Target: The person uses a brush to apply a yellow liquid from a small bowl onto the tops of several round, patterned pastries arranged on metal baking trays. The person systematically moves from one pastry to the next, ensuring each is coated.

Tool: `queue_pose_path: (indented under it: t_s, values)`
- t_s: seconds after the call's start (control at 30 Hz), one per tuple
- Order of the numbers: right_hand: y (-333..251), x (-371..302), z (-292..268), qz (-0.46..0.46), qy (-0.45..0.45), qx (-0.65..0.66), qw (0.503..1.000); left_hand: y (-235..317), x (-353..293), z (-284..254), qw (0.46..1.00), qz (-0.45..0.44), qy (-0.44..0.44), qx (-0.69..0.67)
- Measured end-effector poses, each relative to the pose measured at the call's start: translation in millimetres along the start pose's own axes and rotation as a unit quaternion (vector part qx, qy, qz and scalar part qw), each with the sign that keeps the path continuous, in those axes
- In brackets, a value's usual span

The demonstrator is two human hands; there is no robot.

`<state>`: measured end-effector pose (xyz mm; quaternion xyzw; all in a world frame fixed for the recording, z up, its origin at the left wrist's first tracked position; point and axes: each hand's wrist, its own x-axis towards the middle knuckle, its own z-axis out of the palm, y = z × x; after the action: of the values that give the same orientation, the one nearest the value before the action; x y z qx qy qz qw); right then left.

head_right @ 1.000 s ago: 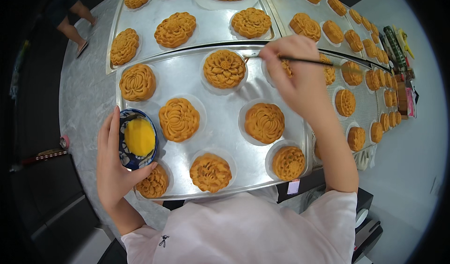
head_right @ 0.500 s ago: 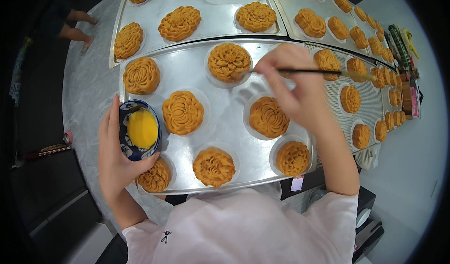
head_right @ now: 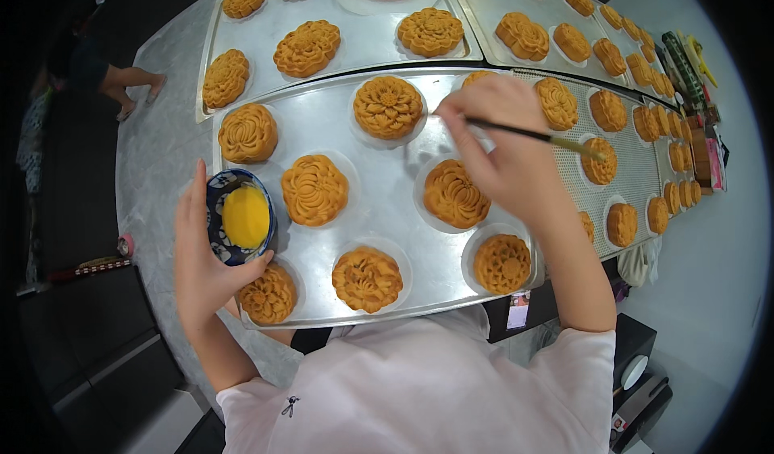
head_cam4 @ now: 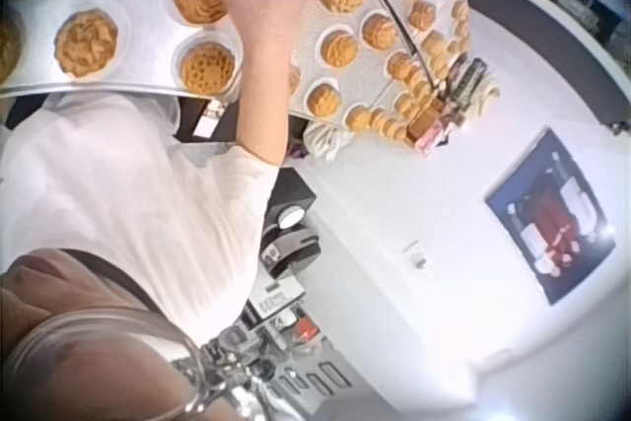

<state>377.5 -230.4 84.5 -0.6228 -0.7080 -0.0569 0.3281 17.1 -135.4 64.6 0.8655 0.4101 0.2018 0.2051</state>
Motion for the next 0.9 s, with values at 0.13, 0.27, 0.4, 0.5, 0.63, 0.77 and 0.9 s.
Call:
queue_pose_path:
  t_s: [0.13,0.27,0.4,0.5,0.63,0.77,0.9]
  values:
    - [-27.3,10.6,11.6,0.020,-0.058,0.160,0.985,-0.6,-1.0,-0.9,1.000,0.007,0.003,0.011]
    - [-65.7,40.8,31.8,0.125,-0.048,0.452,0.882,0.9,-1.2,3.1,1.000,0.014,0.011,-0.003]
    - [-91.3,67.8,57.6,-0.057,-0.126,0.314,0.939,6.7,-3.2,0.6,1.000,-0.017,0.004,-0.020]
    - [-101.0,72.0,76.8,-0.125,-0.145,0.216,0.957,4.1,-4.0,0.0,1.000,-0.003,-0.002,-0.019]
    - [-109.1,71.7,87.0,-0.158,-0.123,0.179,0.963,1.2,-5.1,2.1,1.000,0.007,0.000,-0.024]
    - [-108.4,73.7,81.4,-0.123,-0.125,0.210,0.962,1.6,-5.7,2.3,1.000,0.003,0.004,-0.024]
    - [-102.7,71.2,85.6,-0.139,-0.128,0.201,0.961,0.7,-5.7,2.1,1.000,0.002,0.002,-0.016]
